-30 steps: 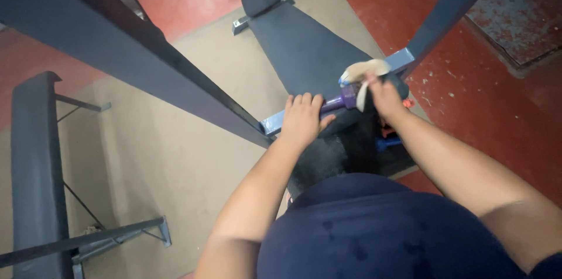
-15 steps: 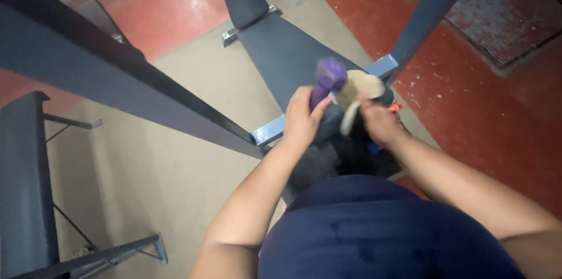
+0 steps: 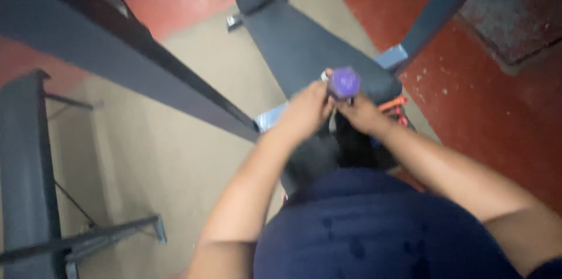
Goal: Wiping down small colorful dumbbells with a cloth in a gym setting.
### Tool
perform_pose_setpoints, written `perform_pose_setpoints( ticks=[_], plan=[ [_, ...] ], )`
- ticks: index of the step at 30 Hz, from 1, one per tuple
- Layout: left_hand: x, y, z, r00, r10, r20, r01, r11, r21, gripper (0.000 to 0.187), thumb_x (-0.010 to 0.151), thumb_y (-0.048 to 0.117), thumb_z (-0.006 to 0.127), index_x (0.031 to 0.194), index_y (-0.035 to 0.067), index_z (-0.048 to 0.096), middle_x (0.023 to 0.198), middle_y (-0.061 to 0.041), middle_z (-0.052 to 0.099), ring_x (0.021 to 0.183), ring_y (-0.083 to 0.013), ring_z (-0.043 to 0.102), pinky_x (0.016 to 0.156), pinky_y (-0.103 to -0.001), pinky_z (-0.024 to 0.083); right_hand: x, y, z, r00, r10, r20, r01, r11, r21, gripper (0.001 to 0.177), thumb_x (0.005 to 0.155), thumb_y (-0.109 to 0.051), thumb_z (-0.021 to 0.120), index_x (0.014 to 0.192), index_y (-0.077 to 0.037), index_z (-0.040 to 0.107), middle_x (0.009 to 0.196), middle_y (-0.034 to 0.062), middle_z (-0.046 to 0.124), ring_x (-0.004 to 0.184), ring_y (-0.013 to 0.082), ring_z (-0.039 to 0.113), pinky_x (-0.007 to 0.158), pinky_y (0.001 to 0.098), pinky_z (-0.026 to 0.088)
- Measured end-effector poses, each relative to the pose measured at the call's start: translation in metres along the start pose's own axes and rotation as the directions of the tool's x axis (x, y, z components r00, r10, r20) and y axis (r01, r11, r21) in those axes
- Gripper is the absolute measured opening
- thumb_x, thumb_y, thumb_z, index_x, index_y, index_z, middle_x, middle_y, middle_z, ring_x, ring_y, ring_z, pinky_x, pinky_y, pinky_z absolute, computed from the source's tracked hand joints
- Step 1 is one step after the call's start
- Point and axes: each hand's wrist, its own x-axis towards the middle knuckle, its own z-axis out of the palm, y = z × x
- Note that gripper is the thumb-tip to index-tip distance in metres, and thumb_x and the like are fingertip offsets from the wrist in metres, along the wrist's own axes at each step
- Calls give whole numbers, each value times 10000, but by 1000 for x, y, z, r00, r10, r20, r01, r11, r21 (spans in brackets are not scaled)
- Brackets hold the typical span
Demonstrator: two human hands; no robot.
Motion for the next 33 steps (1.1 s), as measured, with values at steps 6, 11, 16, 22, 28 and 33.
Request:
perform_pose_setpoints(
  ticks=[6,11,16,22,28,33],
  plan=[
    [7,14,-74,986,-169,-14,169,969,180,455,1010,331,591,1377,62,584,1350,-170,633,1229,-375,615,1035,-492,471,7,16,-10,980,150,133,-147,989,-31,464,1029,-227,657,1450,-57,558,1389,105,636,1309,179,556,1135,350,414],
    [22,30,-32,957,154,-246,-165,986,-25,408,1035,307,582,1349,48,605,1379,-182,613,1271,-382,608,1052,-436,506,-3,46,-14,968,178,176,-151,976,-158,496,988,-234,666,1427,-48,530,1356,127,630,1259,215,577,1088,357,442],
    [32,25,-5,975,40,-217,-64,993,-101,276,1043,289,549,1196,105,686,1278,-109,689,1166,-326,677,991,-402,553,-9,32,-22,983,100,154,-57,964,-259,527,996,-258,657,1425,-7,485,1381,187,579,1279,300,551,1079,406,415],
    [29,19,-5,968,-25,-249,13,999,-46,301,1070,297,526,1233,68,633,1325,-148,649,1207,-371,645,1024,-429,531,7,-57,-35,775,561,-291,-418,800,430,627,1015,-451,543,1454,-3,543,1409,224,581,1206,300,575,1031,439,468],
    [29,16,12,902,116,-416,-188,973,-136,657,1071,315,521,1577,-45,307,1605,-256,399,1482,-449,438,1216,-459,408,28,-128,-6,921,-384,61,388,892,-231,696,1166,-482,402,1617,39,306,1679,175,330,1578,287,313,1306,394,230],
    [33,2,14,899,17,-437,-29,999,-21,697,1036,364,612,1545,-29,345,1623,-283,373,1476,-446,450,1206,-464,417,24,-21,-1,975,221,-41,-169,843,510,657,1137,-496,298,1496,17,500,1476,147,564,1366,227,532,1174,363,397]
  ],
)
